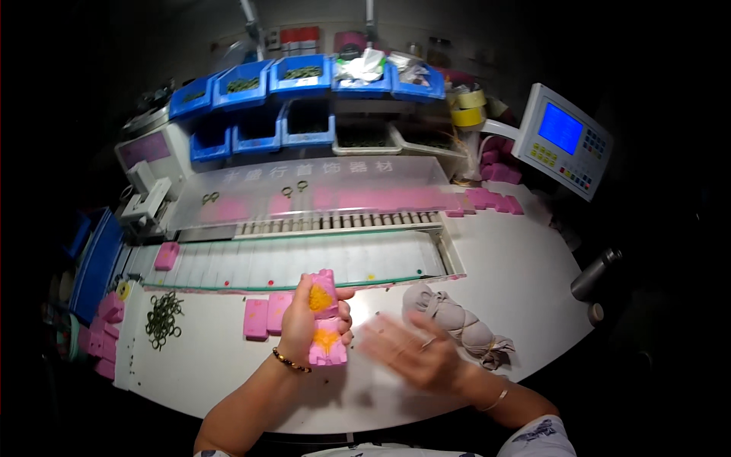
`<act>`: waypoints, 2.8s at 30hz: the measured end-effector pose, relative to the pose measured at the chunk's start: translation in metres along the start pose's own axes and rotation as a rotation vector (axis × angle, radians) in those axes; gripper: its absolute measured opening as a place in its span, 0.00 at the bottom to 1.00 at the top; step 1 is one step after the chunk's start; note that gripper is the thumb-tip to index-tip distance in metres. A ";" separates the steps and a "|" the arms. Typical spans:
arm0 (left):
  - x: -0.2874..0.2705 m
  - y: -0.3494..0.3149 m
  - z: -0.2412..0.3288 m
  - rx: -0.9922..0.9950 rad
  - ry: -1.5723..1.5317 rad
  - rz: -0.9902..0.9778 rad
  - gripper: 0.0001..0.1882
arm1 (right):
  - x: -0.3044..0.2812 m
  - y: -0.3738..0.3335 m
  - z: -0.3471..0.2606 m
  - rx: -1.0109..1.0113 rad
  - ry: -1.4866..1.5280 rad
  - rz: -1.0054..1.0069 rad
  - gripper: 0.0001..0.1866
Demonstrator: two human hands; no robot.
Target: The person inserts metal rings into pink jewelry boxes. They take a box, place a metal ring into the slot of the internal foam padding by hand, and set the finished box aside on the desk.
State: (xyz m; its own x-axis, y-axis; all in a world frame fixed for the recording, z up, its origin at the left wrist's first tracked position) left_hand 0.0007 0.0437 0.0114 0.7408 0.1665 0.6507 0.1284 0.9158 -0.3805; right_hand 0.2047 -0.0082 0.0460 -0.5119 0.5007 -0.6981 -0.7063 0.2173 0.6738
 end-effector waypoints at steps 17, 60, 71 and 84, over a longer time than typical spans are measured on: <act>-0.011 -0.013 -0.020 0.076 0.154 0.096 0.35 | -0.040 0.038 0.039 0.460 -0.012 0.260 0.32; -0.055 -0.027 0.054 0.517 -0.055 0.318 0.30 | -0.021 -0.004 0.044 0.434 -0.016 -0.622 0.30; -0.018 -0.034 -0.003 0.741 0.485 0.071 0.22 | 0.029 0.053 0.024 0.758 0.893 -0.144 0.28; -0.034 -0.056 0.033 0.133 0.348 -0.553 0.29 | 0.045 0.052 0.029 0.699 1.604 0.000 0.13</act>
State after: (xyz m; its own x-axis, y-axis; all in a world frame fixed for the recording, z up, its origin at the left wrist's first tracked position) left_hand -0.0535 -0.0008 0.0321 0.7614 -0.4479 0.4687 0.4848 0.8733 0.0471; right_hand 0.1586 0.0500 0.0564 -0.7512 -0.6568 0.0650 -0.6019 0.7221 0.3410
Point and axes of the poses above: each hand's wrist, its own y-axis towards the middle knuckle, its own x-axis out of the palm, z = x × y, the point moved 2 cm from there along y, towards the middle knuckle, and after that the axes turned 9 degrees about z, right-handed, at the moved point
